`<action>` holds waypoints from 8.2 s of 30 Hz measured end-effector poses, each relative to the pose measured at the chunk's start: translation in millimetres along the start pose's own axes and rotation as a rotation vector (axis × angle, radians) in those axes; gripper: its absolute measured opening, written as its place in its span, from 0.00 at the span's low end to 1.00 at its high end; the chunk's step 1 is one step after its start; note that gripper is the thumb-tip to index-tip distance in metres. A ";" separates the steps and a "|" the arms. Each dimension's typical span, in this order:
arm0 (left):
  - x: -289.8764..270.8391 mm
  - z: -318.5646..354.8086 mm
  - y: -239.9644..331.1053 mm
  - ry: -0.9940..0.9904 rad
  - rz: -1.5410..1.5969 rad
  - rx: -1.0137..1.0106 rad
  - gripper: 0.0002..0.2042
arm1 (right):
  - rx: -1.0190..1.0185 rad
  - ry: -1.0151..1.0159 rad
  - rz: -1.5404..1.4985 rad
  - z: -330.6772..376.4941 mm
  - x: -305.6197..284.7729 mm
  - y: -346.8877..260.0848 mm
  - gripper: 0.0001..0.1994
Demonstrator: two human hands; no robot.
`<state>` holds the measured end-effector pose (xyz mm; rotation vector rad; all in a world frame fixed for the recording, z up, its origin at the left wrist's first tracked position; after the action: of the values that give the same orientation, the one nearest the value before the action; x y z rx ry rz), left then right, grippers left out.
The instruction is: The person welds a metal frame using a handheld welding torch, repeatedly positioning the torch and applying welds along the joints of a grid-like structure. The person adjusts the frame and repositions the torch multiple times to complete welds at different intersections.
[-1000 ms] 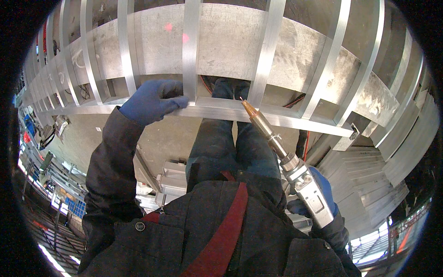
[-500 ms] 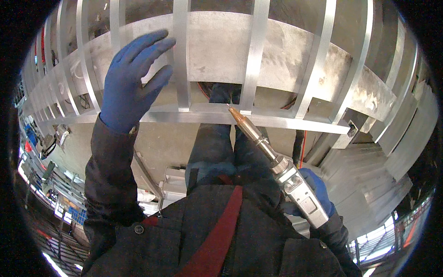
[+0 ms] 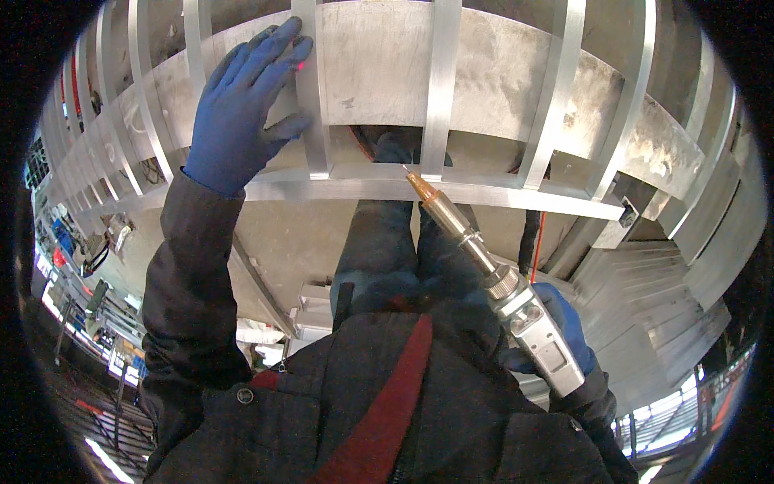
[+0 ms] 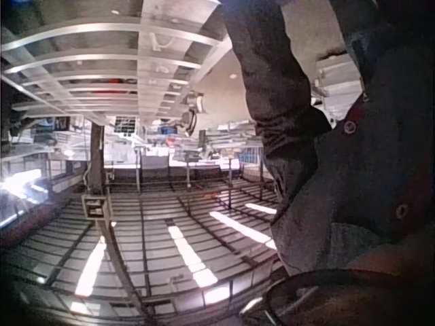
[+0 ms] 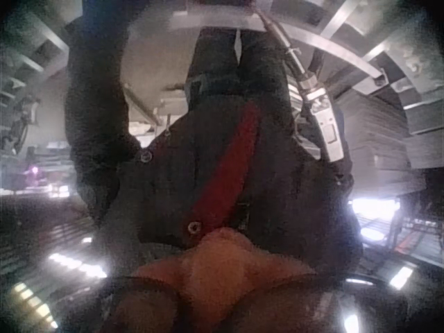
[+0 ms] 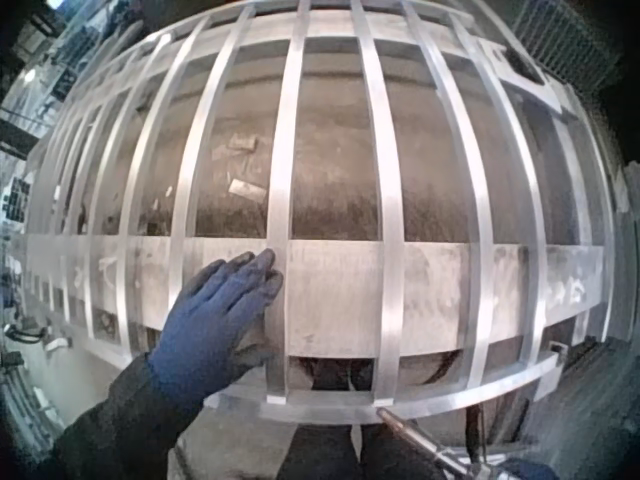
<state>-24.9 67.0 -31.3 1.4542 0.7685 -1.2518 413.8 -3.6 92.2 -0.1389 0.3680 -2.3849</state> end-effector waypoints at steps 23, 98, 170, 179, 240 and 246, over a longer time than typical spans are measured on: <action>-1.1 4.0 -3.0 -0.028 0.009 -0.035 0.42 | -0.053 -0.046 0.184 21.7 -57.0 -32.3 0.30; -13.8 7.8 -16.2 -0.124 0.677 -0.458 0.37 | -0.218 -0.283 0.753 -100.0 61.0 -266.1 0.27; 3.9 149.9 -111.6 -0.698 0.962 -0.645 0.16 | -0.113 -0.158 -0.306 9.7 221.2 -16.0 0.25; 28.7 153.5 -120.9 -0.757 1.047 -0.579 0.15 | 0.010 -0.094 -0.433 7.3 239.8 -4.0 0.27; 7.9 144.2 -117.1 -0.629 0.937 -0.575 0.20 | -0.125 -0.096 -0.173 -21.2 206.4 -14.5 0.28; -70.9 111.9 -124.2 -0.179 0.385 -0.389 0.26 | -0.048 -0.093 -0.208 -17.9 193.4 -12.1 0.28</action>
<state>-190.8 4.8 8.2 1.0912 0.5413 -0.8662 258.8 -120.4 78.4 -0.3236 0.3823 -2.5636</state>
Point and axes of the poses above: each hand's wrist, its own z-axis away from the middle knuckle, its own x-axis out of the palm, y = z × x, the point moved 4 cm from there along -z, towards the middle knuckle, and after that the axes turned 3 degrees about -z, right-handed, at the moved point
